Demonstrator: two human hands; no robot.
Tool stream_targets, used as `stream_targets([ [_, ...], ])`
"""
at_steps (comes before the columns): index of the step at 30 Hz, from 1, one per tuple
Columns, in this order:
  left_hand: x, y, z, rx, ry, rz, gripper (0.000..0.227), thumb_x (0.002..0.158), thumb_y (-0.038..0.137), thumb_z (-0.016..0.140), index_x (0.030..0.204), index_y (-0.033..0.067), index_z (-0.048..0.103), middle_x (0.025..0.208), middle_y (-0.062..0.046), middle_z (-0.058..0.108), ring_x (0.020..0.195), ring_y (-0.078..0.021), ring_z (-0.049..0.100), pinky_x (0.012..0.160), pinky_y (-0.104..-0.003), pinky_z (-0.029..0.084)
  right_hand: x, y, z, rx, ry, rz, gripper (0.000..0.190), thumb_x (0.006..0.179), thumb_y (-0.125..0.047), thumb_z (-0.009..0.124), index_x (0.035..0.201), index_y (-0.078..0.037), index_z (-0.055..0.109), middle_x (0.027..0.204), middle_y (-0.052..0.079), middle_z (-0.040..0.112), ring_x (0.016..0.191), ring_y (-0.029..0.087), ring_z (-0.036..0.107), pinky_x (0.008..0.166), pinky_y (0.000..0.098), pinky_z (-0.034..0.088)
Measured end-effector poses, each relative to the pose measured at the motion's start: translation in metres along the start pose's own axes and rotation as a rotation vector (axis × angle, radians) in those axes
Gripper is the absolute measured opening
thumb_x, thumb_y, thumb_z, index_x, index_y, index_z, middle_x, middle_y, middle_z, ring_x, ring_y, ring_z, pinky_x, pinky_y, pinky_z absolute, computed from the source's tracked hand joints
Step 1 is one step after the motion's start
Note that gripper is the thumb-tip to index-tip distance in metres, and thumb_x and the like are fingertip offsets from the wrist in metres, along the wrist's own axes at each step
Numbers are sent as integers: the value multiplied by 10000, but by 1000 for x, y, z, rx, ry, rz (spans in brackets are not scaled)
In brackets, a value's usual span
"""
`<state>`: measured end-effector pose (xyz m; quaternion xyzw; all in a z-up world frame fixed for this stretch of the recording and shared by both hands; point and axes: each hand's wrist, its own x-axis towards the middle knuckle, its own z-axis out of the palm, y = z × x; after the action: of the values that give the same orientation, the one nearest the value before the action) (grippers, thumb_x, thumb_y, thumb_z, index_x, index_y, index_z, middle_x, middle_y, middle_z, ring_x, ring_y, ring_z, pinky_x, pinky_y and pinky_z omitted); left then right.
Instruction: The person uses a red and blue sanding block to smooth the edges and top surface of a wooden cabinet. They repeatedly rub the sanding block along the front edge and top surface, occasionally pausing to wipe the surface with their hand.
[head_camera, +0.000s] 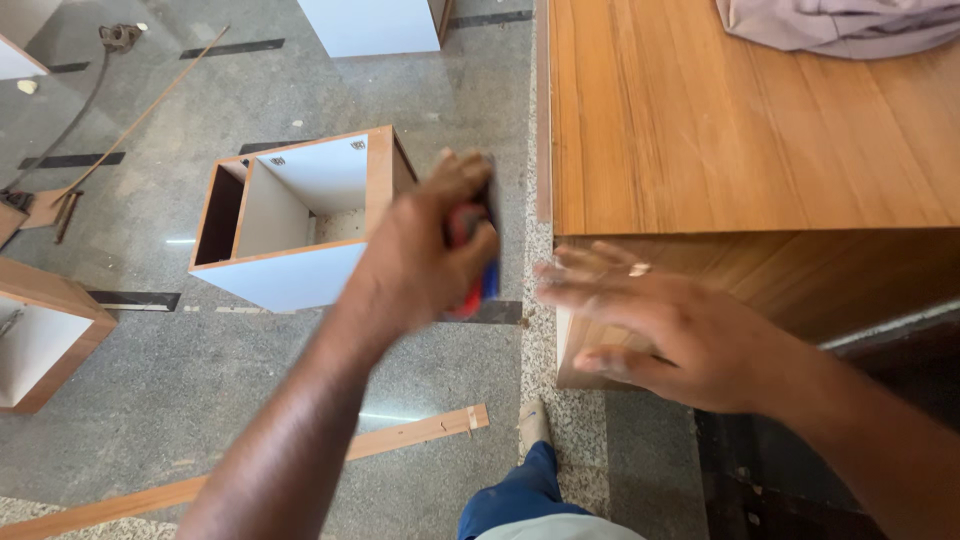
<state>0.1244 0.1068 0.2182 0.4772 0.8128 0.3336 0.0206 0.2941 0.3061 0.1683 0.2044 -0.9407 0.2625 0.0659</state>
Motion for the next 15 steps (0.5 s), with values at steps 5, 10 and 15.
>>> stream_targets([
  [5,-15,33,29,-12,-127,83,505,835,104,721,1286,-78,583,1472,-306,510,1422,-435,399,1083,-538,368,7,3,-3,73,316,56,866,1062,-702,256,1586,-13,284,1665,279,314,1571,395,287,1271,553,257],
  [10,1,47,39,103,-579,-274,206,922,100,626,1087,0,697,1012,-174,730,928,-248,776,840,-347,651,34,1,11,49,240,119,983,934,-791,105,1530,-79,428,1622,250,402,1540,419,360,1227,575,304],
  [15,47,60,27,191,-561,-216,186,922,112,625,1060,37,726,919,-135,746,813,-235,761,762,-366,624,64,15,-15,196,165,327,907,925,-743,55,1405,-106,487,1583,225,419,1400,407,473,1050,554,479],
])
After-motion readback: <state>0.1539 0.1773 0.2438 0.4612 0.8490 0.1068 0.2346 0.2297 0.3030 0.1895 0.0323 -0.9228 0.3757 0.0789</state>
